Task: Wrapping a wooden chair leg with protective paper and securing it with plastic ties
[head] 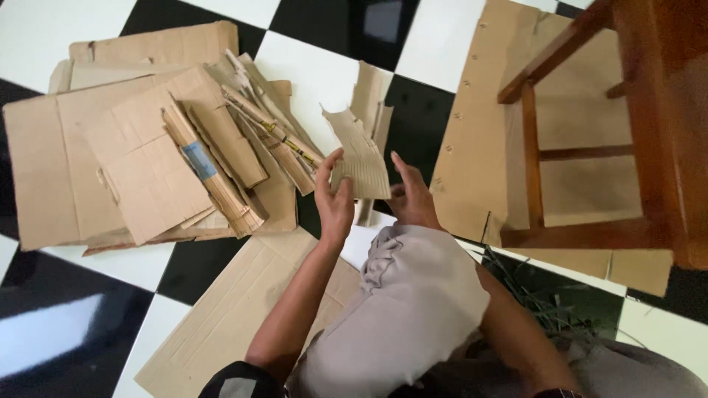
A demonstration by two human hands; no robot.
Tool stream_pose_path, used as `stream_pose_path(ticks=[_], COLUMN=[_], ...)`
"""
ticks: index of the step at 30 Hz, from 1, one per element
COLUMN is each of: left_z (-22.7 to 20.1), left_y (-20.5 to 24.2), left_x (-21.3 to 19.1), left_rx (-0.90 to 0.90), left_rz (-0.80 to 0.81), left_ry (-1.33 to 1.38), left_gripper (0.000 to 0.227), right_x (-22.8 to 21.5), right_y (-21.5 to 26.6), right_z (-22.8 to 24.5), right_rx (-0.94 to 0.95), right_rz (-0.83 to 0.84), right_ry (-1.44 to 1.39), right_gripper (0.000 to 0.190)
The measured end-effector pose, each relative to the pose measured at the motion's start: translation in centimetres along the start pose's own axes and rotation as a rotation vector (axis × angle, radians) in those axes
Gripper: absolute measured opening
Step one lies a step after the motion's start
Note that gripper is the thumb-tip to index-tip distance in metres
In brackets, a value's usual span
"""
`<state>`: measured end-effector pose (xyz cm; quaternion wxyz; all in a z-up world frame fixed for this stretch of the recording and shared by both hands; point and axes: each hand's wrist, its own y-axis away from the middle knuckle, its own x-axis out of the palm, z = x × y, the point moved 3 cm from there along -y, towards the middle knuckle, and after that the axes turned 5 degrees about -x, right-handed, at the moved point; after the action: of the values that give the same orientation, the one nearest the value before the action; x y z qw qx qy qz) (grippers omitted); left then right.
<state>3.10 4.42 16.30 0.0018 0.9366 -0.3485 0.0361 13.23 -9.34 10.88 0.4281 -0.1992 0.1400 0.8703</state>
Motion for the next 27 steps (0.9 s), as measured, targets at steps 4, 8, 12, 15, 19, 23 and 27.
stream_pose_path(ticks=[4, 8, 12, 15, 19, 23, 27], left_z=[-3.0, -5.4, -10.9, -16.3, -17.5, -15.0, -12.5], left_y=[-0.9, -1.9, -1.2, -1.6, -1.9, -1.2, -0.1], left_x=[2.2, 6.4, 10.6, 12.9, 17.0, 21.3, 26.3], left_rx=[-0.014, -0.023, 0.168, 0.309, 0.522, 0.531, 0.377], left_rz=[0.127, 0.529, 0.850, 1.092, 1.165, 1.218, 1.368], left_ry=[-0.052, 0.034, 0.037, -0.250, -0.384, -0.439, -0.392], left_gripper=[0.066, 0.054, 0.063, 0.058, 0.050, 0.038, 0.023], right_x=[-2.9, -8.1, -13.4, -16.4, -18.2, -18.6, -20.1], right_y=[-1.4, -0.1, 2.0, 4.4, 7.1, 9.9, 11.7], right_z=[1.4, 4.3, 5.5, 6.5, 6.0, 4.3, 1.3], right_rx=[-0.407, -0.527, -0.445, -0.471, -0.396, -0.360, -0.360], right_rz=[-0.163, -0.324, -0.672, -0.658, -0.778, -0.904, -1.157], right_ry=[0.012, -0.004, -0.142, -0.192, -0.364, -0.311, -0.132], right_gripper=[0.086, 0.053, 0.018, 0.024, 0.022, 0.024, 0.016])
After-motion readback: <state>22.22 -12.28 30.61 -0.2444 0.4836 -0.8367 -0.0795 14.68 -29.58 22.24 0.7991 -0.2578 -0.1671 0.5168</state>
